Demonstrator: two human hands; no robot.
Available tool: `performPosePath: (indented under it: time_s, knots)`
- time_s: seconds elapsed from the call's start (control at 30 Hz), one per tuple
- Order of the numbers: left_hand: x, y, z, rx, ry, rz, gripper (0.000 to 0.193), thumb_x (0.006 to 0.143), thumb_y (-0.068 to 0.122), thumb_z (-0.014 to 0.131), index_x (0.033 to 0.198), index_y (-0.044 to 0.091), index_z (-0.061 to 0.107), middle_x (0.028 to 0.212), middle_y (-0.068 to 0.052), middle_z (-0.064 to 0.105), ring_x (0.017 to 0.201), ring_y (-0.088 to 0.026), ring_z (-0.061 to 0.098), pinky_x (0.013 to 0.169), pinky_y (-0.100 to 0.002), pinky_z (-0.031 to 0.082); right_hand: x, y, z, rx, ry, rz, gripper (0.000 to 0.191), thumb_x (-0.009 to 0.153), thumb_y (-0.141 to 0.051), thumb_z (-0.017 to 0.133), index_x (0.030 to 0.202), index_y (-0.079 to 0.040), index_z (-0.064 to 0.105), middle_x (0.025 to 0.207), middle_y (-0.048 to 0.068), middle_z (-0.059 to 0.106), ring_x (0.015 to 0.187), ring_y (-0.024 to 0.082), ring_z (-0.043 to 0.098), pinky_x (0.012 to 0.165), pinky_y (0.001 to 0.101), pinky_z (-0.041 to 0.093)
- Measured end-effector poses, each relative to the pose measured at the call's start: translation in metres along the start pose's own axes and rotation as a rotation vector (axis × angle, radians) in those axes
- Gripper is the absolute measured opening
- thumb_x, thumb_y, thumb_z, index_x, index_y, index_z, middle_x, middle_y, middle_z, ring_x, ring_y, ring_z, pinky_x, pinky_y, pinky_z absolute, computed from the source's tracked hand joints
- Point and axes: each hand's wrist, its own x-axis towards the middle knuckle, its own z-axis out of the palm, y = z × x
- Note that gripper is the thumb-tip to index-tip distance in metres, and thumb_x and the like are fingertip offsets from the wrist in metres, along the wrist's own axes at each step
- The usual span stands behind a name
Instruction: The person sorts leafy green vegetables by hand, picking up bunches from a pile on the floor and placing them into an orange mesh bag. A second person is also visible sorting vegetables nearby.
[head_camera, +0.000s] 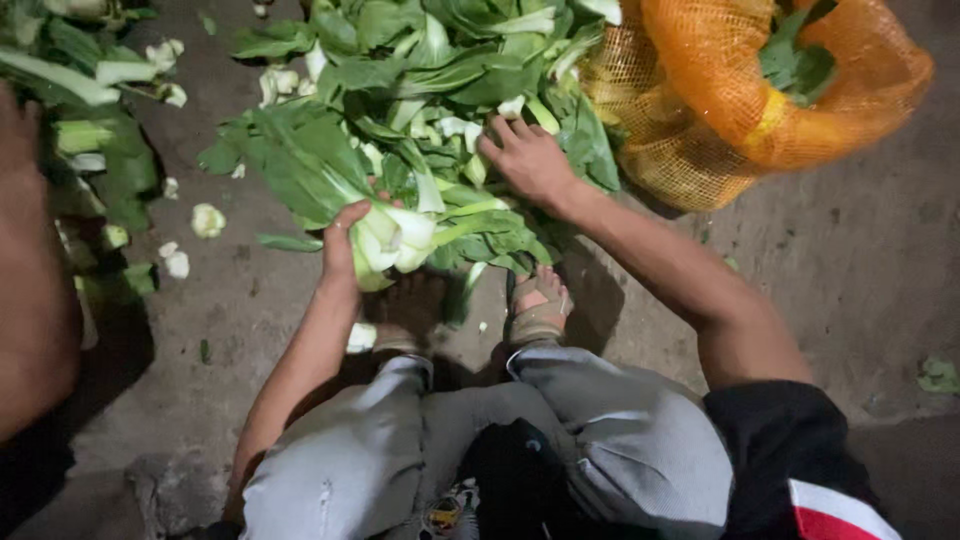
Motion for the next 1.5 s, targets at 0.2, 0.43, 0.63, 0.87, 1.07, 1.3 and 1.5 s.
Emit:
performPosePath:
  time_s: [0.2, 0.43, 0.63, 0.87, 1.07, 1.3, 1.5]
  knots:
    - [-0.011, 0.009, 0.015, -0.005, -0.001, 0.029, 0.051, 0.09, 0.025, 0.062, 0.136, 0.005, 0.056, 0.124, -0.013, 0.069, 0.113, -0.03, 0.067, 0.104, -0.046, 0.055, 0.024, 0.014, -0.069, 0.525, 0.158, 0.372, 0.025, 0.092, -0.007, 0.067, 0.116, -0.003, 0.063, 0.093, 0.018, 0.066, 0.083, 0.037, 0.067, 0.07, 0.0484, 0.054]
    - [-0.013, 0.015, 0.033, -0.105, -0.177, -0.195, 0.064, 0.097, 0.033, 0.056, 0.152, 0.001, 0.049, 0.129, -0.021, 0.066, 0.113, -0.036, 0.066, 0.104, -0.049, 0.051, 0.051, 0.031, -0.154, 1.435, 0.264, 0.523, 0.021, 0.112, -0.01, 0.057, 0.129, 0.0, 0.059, 0.118, 0.013, 0.069, 0.102, 0.024, 0.072, 0.084, 0.0401, 0.064]
    - [-0.007, 0.02, 0.048, -0.099, -0.283, -0.218, 0.076, 0.088, 0.026, 0.055, 0.157, 0.003, 0.035, 0.158, -0.012, 0.046, 0.145, -0.027, 0.046, 0.122, -0.044, 0.036, 0.063, 0.011, -0.186, 1.698, -0.004, 0.36, 0.028, 0.106, -0.01, 0.067, 0.131, -0.003, 0.057, 0.121, 0.01, 0.068, 0.11, 0.021, 0.07, 0.099, 0.0365, 0.061]
    - [-0.001, 0.043, 0.064, 0.116, -0.51, -0.1, 0.081, 0.092, 0.023, 0.061, 0.162, -0.006, 0.031, 0.164, -0.017, 0.041, 0.153, -0.026, 0.041, 0.131, -0.042, 0.03, 0.093, -0.019, -0.176, 1.291, -0.689, 0.06, 0.025, 0.098, -0.017, 0.072, 0.121, -0.007, 0.069, 0.108, 0.009, 0.075, 0.099, 0.021, 0.071, 0.088, 0.035, 0.059]
    - [-0.024, 0.027, 0.065, -0.165, -0.568, -0.296, 0.081, 0.086, 0.03, 0.068, 0.155, -0.001, 0.039, 0.15, -0.024, 0.053, 0.136, -0.034, 0.056, 0.114, -0.045, 0.049, 0.107, -0.032, -0.15, 1.216, -0.089, -0.156, 0.023, 0.095, -0.008, 0.077, 0.115, -0.003, 0.067, 0.151, 0.022, 0.045, 0.131, 0.031, 0.053, 0.105, 0.0418, 0.05]
    - [-0.012, 0.016, 0.033, -0.011, -0.377, -0.362, 0.065, 0.089, 0.031, 0.069, 0.142, -0.003, 0.054, 0.125, -0.019, 0.067, 0.11, -0.031, 0.069, 0.1, -0.043, 0.057, 0.086, 0.001, -0.108, 1.392, 0.161, 0.79, 0.02, 0.104, -0.028, 0.068, 0.109, -0.009, 0.066, 0.106, 0.018, 0.07, 0.087, 0.021, 0.068, 0.072, 0.0314, 0.057]
    - [0.013, 0.018, 0.017, -0.054, -0.202, -0.178, 0.057, 0.098, 0.022, 0.074, 0.144, -0.005, 0.053, 0.122, -0.018, 0.068, 0.105, -0.03, 0.067, 0.096, -0.044, 0.056, 0.055, 0.035, -0.097, 0.903, -0.121, 0.616, 0.019, 0.102, -0.028, 0.064, 0.109, -0.011, 0.069, 0.112, 0.014, 0.076, 0.098, 0.022, 0.072, 0.086, 0.0408, 0.061]
